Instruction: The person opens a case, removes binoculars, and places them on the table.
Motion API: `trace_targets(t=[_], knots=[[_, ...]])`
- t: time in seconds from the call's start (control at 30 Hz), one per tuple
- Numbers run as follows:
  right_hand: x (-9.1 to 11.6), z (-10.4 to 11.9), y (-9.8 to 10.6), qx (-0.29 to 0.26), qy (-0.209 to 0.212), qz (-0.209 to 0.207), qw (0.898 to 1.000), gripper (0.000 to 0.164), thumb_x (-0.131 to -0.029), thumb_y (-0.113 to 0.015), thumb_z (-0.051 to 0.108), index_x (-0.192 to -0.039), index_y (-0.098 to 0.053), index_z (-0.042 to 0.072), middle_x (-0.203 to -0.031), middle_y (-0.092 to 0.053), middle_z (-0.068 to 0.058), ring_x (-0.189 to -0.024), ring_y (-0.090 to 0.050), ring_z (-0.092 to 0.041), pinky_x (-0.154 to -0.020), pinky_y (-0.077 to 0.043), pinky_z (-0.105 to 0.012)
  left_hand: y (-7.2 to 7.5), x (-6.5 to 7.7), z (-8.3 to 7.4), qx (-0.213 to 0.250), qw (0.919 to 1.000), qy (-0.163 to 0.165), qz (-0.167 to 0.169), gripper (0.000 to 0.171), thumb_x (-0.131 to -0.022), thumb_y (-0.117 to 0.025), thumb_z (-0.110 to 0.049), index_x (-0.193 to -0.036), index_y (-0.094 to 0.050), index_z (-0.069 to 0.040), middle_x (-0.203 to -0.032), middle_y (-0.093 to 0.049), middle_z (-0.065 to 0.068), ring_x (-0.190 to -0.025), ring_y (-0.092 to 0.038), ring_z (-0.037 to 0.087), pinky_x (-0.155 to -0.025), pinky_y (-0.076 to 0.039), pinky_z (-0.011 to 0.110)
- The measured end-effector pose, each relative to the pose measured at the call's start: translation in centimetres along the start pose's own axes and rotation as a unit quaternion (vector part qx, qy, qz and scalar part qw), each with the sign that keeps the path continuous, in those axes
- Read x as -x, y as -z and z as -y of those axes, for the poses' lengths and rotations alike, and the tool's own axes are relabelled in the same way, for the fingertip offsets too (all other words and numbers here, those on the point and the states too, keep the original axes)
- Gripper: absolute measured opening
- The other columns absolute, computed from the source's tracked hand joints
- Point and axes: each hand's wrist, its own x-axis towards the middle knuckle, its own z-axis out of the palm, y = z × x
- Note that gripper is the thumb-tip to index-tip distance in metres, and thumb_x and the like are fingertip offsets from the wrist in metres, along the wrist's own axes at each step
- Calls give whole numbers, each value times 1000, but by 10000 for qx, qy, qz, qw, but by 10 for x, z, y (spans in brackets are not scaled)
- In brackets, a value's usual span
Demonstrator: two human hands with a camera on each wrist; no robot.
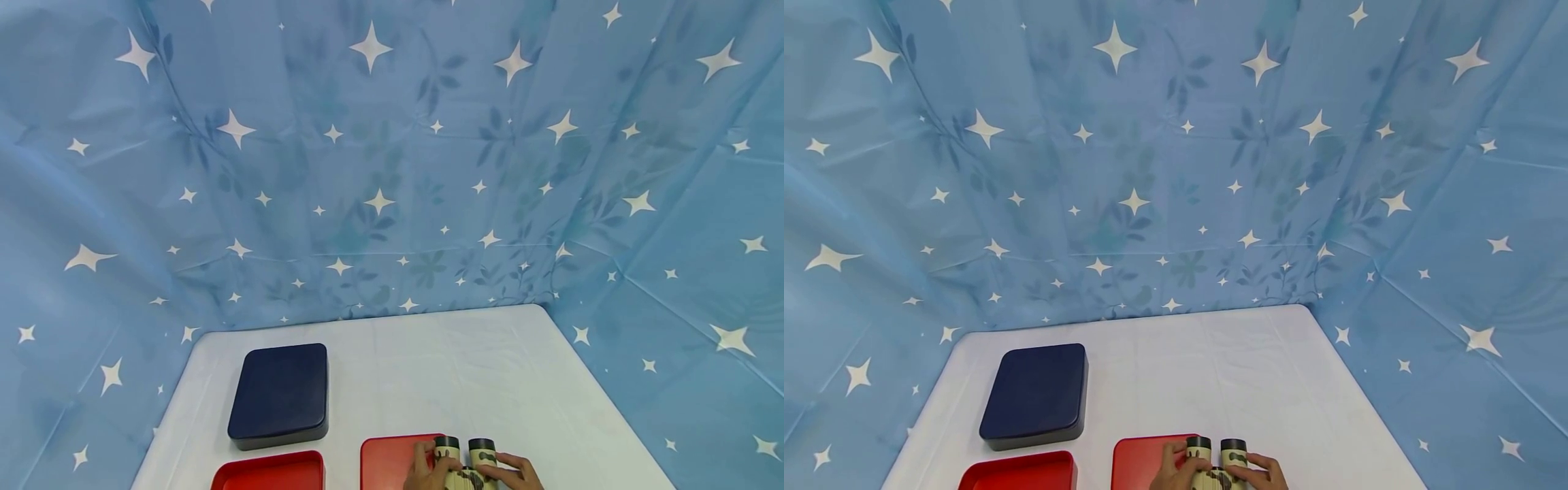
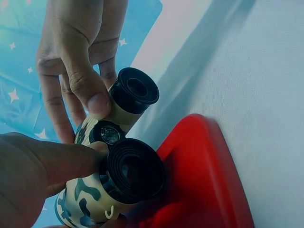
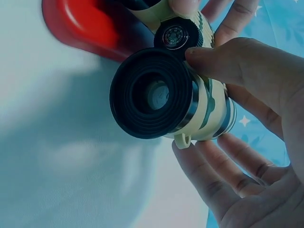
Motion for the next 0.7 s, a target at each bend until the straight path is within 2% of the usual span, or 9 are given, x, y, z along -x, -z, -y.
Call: trace_targets(t=[0.07,0.13,0.23,0.3,0.37,0.47,0.57,0.7], knots=[[0,-5,3,-50,235,59,9997,26,-83,-78,10,-108,-77,16,-117,-51,-30,-96,-60,3,-75,-50,-19,-3,-1,0,-15,9999,70,76,46,-74,-74,-46,-108,-58,-19,-90,-66,3,-74,-56,19,-64,-44,33],[0,-9,4,40,502,-83,9987,29,-81,-79,7,-108,-77,18,-115,-51,-29,-98,-58,5,-74,-49,-18,-5,-2,0,-6,9998,85,176,46,-74,-74,-46,-108,-57,-19,-90,-66,3,-75,-56,19,-65,-44,33],[3,-8,3,245,201,-347,9989,28,-77,-83,14,-103,-78,23,-114,-55,-23,-94,-58,6,-72,-49,-19,-7,-3,0,-18,9993,70,373,47,-75,-73,-47,-109,-57,-18,-88,-64,3,-75,-55,19,-65,-44,33],[5,-7,5,299,104,-319,9990,27,-78,-82,15,-104,-78,22,-115,-55,-22,-93,-59,5,-71,-51,-22,-8,-3,0,-80,9988,45,477,48,-76,-72,-49,-109,-56,-19,-89,-63,3,-75,-54,18,-65,-44,34],[6,-6,9,339,36,-177,9993,26,-81,-81,15,-106,-77,20,-117,-54,-24,-92,-62,-4,-72,-53,-26,-9,-3,-1,-212,9982,21,557,49,-77,-71,-51,-110,-56,-19,-92,-63,4,-76,-53,18,-66,-45,35],[7,-9,13,482,347,-198,9980,30,-80,-81,15,-108,-76,23,-115,-55,-24,-96,-60,-1,-72,-53,-27,-9,-2,-4,-394,9970,-44,671,47,-78,-70,-52,-111,-55,-21,-104,-63,5,-81,-53,18,-69,-46,37],[6,-12,13,637,563,-389,9956,36,-75,-84,12,-106,-76,27,-113,-55,-22,-101,-53,5,-71,-53,-25,-11,-2,-6,-476,9962,-34,729,47,-79,-68,-54,-111,-54,-22,-106,-62,5,-81,-53,19,-70,-46,38],[7,-14,14,723,426,-578,9948,37,-71,-86,15,-103,-77,31,-112,-57,-17,-102,-48,10,-70,-51,-22,-16,-2,-9,-458,9967,160,646,49,-77,-68,-54,-111,-55,-21,-95,-61,3,-77,-51,18,-68,-44,36]])
